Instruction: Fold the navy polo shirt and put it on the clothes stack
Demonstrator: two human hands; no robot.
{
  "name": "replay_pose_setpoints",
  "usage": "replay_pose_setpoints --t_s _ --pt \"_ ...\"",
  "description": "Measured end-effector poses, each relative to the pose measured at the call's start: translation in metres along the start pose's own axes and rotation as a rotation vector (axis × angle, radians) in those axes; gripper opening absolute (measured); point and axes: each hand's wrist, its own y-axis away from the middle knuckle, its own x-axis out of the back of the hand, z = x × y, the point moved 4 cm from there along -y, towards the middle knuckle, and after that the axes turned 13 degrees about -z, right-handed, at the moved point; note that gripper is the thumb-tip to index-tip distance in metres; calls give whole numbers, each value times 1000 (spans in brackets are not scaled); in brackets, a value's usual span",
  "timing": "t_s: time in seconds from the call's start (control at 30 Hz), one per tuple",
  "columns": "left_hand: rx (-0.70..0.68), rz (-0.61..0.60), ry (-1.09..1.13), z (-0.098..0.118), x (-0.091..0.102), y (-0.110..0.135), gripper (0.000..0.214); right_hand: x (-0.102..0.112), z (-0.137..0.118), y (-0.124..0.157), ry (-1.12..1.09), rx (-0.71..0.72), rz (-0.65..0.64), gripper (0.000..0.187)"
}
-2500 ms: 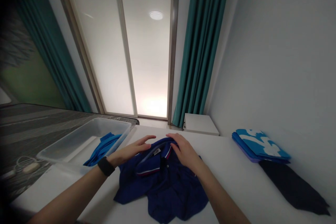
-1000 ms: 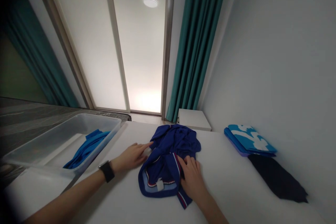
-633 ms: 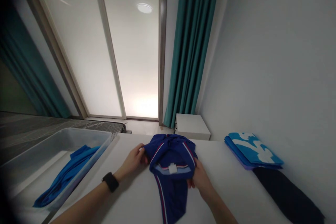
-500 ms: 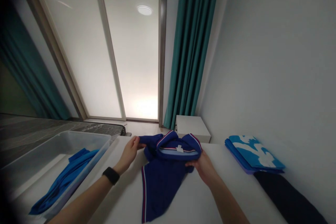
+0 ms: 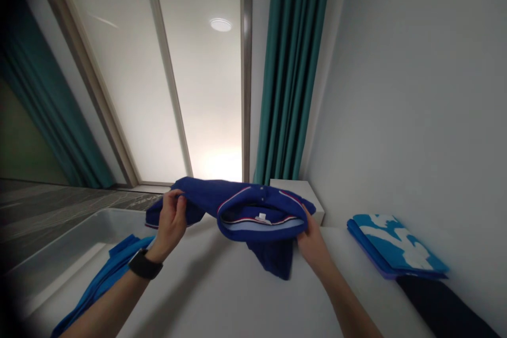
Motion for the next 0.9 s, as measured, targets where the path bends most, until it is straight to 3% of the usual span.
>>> replay_pose_setpoints --t_s 0.13,0.27,0.37,0.43,0.5,0.57,0.73,0.8,0.9 --pt "197 -214 71 -35 2 65 29 -19 18 75 253 -233 -106 43" --pt "425 -438 331 -54 -8 134 39 -45 51 149 322 -256 -420 40" --pt "655 -626 504 -60 -23 168 48 -56 76 175 422 -256 -650 43" --pt "754 -715 566 -61 -35 177 51 -61 87 178 533 -300 -781 53" --pt "756 -783 551 -60 -46 176 47 -67 88 171 635 -301 -851 67" --pt "652 -827 456 -56 -57 165 35 -73 82 158 704 -243 -842 71" --pt "277 -822 130 -51 -90 121 6 -84 75 103 783 -186 -687 53" --pt "312 -716 187 -59 -104 100 5 -86 81 75 702 -182 -612 50" --pt "367 -601 236 -74 -121 73 8 -81 94 38 281 -266 -349 47"
